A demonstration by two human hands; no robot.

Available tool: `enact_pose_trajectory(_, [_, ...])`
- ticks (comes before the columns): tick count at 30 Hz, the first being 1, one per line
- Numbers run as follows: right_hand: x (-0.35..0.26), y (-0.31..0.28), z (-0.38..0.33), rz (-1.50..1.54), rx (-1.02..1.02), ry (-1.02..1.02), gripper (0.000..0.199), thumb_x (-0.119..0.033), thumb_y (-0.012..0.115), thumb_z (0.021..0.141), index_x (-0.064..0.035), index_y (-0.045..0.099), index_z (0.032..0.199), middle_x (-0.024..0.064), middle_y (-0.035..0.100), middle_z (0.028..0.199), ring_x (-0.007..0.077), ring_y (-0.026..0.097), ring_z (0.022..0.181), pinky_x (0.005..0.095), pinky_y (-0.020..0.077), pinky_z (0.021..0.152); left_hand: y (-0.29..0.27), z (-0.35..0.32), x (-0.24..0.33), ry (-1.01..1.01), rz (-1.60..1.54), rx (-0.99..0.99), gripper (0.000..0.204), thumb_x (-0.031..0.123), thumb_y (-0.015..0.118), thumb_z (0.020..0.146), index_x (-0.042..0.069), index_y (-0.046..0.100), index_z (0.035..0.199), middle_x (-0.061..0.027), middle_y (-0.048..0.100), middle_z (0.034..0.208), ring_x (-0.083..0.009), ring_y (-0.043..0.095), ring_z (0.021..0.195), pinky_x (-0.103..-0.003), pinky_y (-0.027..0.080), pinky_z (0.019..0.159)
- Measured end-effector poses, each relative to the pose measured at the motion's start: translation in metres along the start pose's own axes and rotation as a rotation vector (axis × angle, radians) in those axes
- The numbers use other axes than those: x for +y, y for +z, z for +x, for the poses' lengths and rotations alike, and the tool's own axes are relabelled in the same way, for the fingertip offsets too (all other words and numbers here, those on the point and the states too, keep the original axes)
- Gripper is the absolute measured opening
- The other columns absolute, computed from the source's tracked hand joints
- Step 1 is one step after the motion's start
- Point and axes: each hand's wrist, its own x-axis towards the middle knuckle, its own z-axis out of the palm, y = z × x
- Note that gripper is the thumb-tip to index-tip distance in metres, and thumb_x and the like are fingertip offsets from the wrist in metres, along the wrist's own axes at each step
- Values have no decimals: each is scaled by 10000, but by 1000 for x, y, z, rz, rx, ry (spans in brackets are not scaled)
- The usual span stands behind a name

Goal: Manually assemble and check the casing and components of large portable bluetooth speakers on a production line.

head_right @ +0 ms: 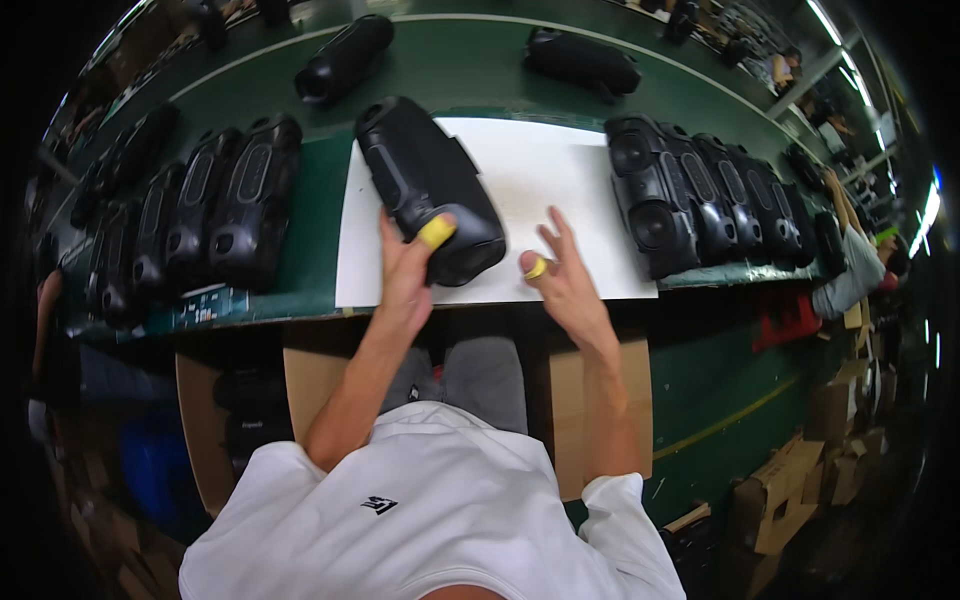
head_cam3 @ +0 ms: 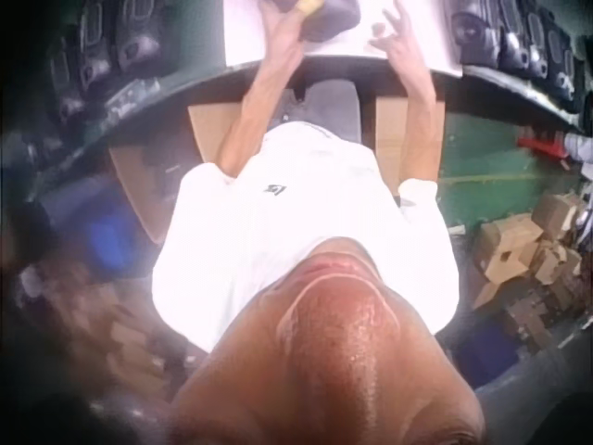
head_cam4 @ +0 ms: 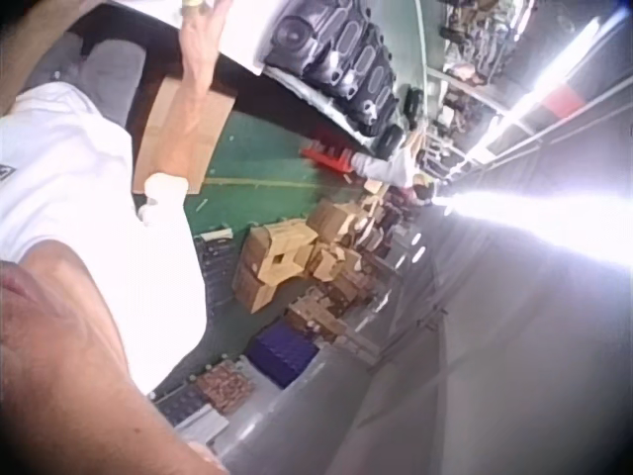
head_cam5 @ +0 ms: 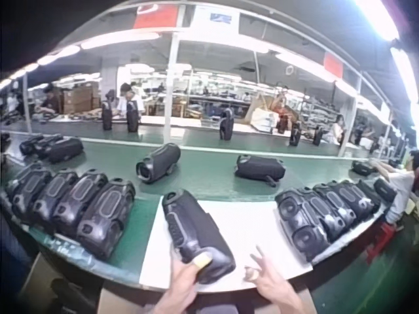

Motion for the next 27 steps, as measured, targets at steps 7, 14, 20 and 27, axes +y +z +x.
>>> enact_pose_trajectory(7, [1, 33, 40, -38, -51, -118, 1374, -258, 1045, 715, -96, 141, 1737, 249, 429, 1580, 337, 558, 1398, 445, 535, 1142, 35, 4, -35, -70, 120, 167, 1221, 214, 908, 885, -5, 10, 1683, -227, 505, 1479, -298, 646, 1259, -362, 575, 1029])
enact_pose_trajectory(14, [13, -34, 92, -3, -58, -149, 1228, -230, 908, 762, -115, 181, 1745, 192, 426, 1619, 328, 562, 1394, 434, 486, 1135, -57, 26, -3, -149, 525, -147, 547, 293, 762, 1031, 72, 616, 1509, -86, 780, 1137, -130, 736, 886, -279, 576, 788])
enact_pose_trajectory(20, [41, -70, 144, 81, -91, -130, 1046, -364, 727, 878, -64, 242, 1755, 171, 403, 1668, 276, 405, 1529, 385, 246, 1280, -87, 186, 44, 101, 878, 23, 529, 361, 533, 1154, -24, 600, 1510, -185, 680, 1439, -249, 587, 1388, -349, 414, 1173])
enact_pose_trajectory(27, [50, -66, 176, 261, -119, -99, 989, -405, 693, 973, -126, 195, 1781, 135, 269, 1771, 278, 295, 1614, 388, 173, 1319, -49, 152, 42, 83, 989, 159, 625, 505, 460, 1145, -18, 634, 1441, -294, 738, 1276, -467, 691, 1221, -458, 520, 1056])
